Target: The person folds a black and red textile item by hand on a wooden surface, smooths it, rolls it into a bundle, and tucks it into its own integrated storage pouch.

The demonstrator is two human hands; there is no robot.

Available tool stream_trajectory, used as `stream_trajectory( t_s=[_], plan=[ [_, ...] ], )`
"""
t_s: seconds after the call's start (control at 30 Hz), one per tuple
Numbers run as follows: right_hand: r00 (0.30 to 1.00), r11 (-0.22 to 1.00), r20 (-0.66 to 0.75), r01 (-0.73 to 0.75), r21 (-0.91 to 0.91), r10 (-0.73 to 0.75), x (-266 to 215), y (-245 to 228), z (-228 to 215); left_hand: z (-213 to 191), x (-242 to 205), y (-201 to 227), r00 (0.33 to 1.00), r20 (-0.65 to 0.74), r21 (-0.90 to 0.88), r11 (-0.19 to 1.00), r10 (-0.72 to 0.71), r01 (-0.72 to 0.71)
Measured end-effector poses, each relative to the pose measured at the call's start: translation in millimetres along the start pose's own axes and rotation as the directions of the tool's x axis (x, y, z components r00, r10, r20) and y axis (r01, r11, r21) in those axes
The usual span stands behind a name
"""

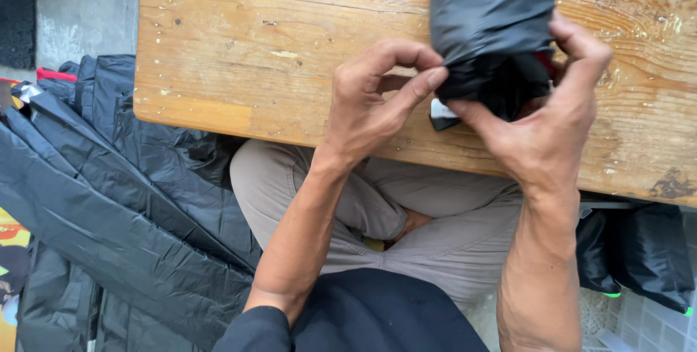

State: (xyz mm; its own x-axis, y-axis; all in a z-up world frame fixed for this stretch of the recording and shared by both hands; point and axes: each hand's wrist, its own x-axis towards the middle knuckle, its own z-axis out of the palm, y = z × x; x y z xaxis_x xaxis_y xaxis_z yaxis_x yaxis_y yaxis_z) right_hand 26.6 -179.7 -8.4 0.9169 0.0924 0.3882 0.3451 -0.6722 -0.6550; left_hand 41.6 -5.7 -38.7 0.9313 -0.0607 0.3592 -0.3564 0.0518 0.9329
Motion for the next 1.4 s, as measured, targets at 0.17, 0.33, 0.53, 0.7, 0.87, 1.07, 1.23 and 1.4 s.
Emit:
stream_trajectory(
  t_s=[0.17,0.33,0.53,0.7,0.87,1.07,1.23,1.4],
  plan=[
    [0.994,0.958,-0.058,-0.071,0.278,0.091,-1.9,14.7,0.5,10.4,5.4,13.9,0.999,0.037,-0.067,0.998,-0.019,0.021],
    [0.969,0.890,-0.038,-0.209,0.404,0.244,-9.1,22.8,-4.2,17.7,9.1,12.2,0.997,-0.029,0.109,0.992,0.074,-0.071],
    [0.993,0.982,0.084,-0.090,0.164,0.078,-9.6,23.6,-20.1,13.1,6.9,16.1,0.976,0.155,0.058,0.985,0.150,-0.161],
    [0.991,0.952,0.129,-0.056,0.300,0.018,-7.2,27.9,-21.2,14.9,7.8,19.7,0.978,0.138,0.132,0.975,0.159,-0.177],
    [0.997,0.949,0.061,-0.068,0.309,0.051,-10.0,19.9,-12.7,29.4,3.2,11.5,0.975,0.054,0.350,0.911,0.213,-0.219],
    [1.000,0.998,-0.022,-0.003,0.061,0.004,-13.1,13.7,-10.7,21.9,4.5,4.6,0.936,0.229,0.484,0.803,0.268,-0.349],
    [0.997,0.988,0.029,0.061,0.144,-0.066,-9.1,12.4,-15.7,20.4,8.6,17.2,0.851,0.329,0.530,0.666,0.409,-0.525],
    [0.999,0.938,0.033,-0.006,0.348,-0.006,-18.2,24.4,-13.7,19.4,10.5,28.6,0.799,0.460,0.577,0.554,0.387,-0.600]
  ],
)
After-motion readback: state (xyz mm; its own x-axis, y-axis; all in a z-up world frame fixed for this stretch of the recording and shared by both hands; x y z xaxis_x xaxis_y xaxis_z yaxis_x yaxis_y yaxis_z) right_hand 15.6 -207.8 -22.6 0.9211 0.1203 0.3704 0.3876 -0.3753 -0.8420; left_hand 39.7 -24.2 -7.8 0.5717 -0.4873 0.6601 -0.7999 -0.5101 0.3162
